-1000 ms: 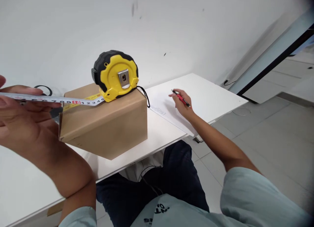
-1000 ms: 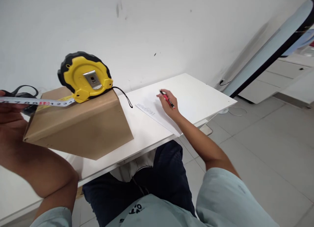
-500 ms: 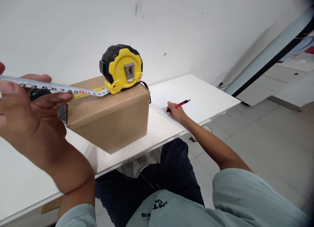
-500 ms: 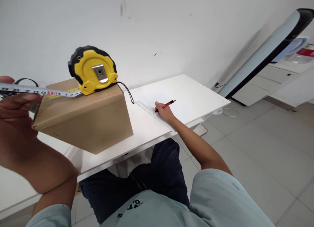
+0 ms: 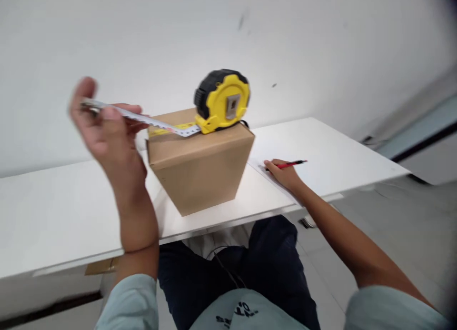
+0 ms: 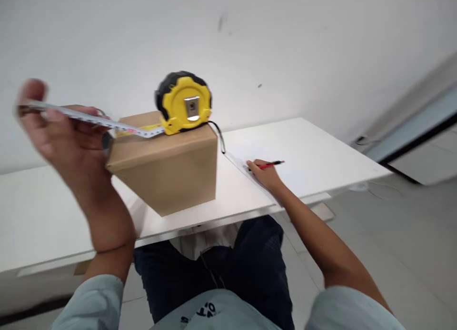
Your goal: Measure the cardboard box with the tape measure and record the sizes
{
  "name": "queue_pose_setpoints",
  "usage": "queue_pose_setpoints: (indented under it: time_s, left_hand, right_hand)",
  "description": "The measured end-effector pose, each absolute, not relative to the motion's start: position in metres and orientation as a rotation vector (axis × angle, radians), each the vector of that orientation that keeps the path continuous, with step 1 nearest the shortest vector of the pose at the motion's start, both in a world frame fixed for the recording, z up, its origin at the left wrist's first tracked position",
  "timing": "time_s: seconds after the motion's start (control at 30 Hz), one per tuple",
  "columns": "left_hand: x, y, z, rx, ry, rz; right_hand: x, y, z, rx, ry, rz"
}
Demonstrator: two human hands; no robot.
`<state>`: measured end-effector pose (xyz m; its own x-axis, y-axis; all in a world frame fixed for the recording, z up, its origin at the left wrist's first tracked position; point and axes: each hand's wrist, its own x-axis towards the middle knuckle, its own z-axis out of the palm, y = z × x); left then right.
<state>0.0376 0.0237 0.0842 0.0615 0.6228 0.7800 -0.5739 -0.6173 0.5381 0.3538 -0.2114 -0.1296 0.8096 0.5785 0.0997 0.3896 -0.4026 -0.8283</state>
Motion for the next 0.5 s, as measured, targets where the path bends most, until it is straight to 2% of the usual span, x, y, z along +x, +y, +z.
queue_pose_setpoints:
  time_s: [0.1, 0.33, 0.5]
  left_hand:
    - [0.032, 0.039, 0.082, 1.53, -0.022, 1.643]
    - [-0.003, 0.071, 0.083, 2.119, -0.096, 1.156]
    - [-0.016, 0.08, 0.084, 2.392, -0.147, 0.939]
  right_hand:
    - [0.354, -0.214, -0.133, -2.057, -0.729, 0.26]
    - [0.359, -0.217, -0.141, -2.152, -0.667, 0.294]
    - [0.363, -0.217, -0.144, -2.145, -0.72, 0.245]
